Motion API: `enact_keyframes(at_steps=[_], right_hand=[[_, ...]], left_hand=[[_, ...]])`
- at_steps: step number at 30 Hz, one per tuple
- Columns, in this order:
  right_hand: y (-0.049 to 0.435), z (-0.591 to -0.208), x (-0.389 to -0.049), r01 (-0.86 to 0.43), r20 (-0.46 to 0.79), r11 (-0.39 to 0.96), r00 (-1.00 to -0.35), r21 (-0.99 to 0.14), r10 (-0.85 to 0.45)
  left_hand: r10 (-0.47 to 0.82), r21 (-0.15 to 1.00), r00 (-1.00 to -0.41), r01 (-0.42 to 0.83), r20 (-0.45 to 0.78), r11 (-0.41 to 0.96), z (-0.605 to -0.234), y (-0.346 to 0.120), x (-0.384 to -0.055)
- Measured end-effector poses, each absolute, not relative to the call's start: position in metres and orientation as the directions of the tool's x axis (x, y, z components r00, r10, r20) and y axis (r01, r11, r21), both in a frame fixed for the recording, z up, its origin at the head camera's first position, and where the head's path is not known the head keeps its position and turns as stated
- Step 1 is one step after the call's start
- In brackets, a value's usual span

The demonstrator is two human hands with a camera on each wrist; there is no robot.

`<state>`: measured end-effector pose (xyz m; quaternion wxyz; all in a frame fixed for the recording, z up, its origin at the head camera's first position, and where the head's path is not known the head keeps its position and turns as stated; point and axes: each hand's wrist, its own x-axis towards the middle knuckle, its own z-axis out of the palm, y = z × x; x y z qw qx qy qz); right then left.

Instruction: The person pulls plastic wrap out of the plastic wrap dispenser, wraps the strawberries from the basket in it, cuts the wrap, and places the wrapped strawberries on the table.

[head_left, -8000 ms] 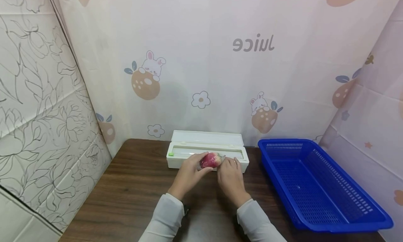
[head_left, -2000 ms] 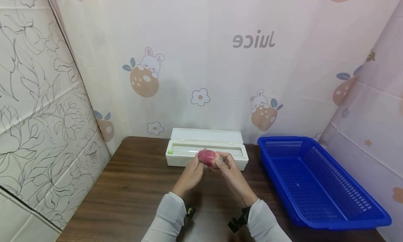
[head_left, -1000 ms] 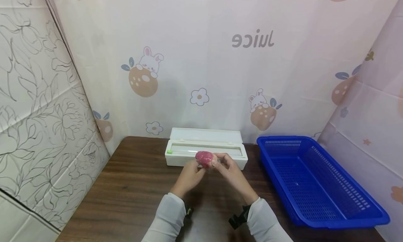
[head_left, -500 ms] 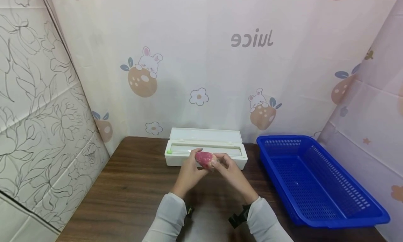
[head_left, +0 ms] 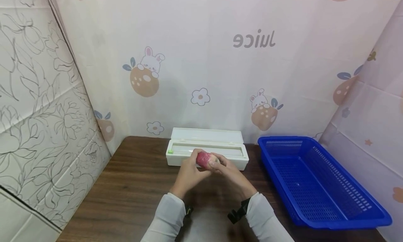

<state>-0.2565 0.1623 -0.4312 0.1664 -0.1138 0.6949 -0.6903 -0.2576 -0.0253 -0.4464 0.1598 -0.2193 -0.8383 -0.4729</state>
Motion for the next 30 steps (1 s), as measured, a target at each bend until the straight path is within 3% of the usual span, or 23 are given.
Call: enact_keyframes(at_steps=[7,12,20,30], right_hand=[[0.157,-0.444,-0.267,0.144,0.040,-0.279,-0.825,-0.949,-0.564],[0.157,-0.449,-0.268,0.133,0.101,-0.357,-0.819,-0.925,-0.565],[0.169,-0.447,-0.270,0.077,0.096,-0.252,-0.789,-0.965,-0.608],[0.176,-0.435,-0.267,-0.015,0.007,0.011,-0.842,-1.000,-0.540]], left_hand=[[0.228,0.739,-0.860,0.509,0.456,0.442,-0.446,-0.025,-0.254],[0.256,0.730,-0.852,0.524,0.457,0.439,-0.445,-0.027,-0.254],[0.437,0.783,-0.845,0.487,0.309,0.386,-0.435,-0.049,-0.253],[0.416,0.785,-0.843,0.499,0.342,0.366,-0.439,-0.054,-0.256]])
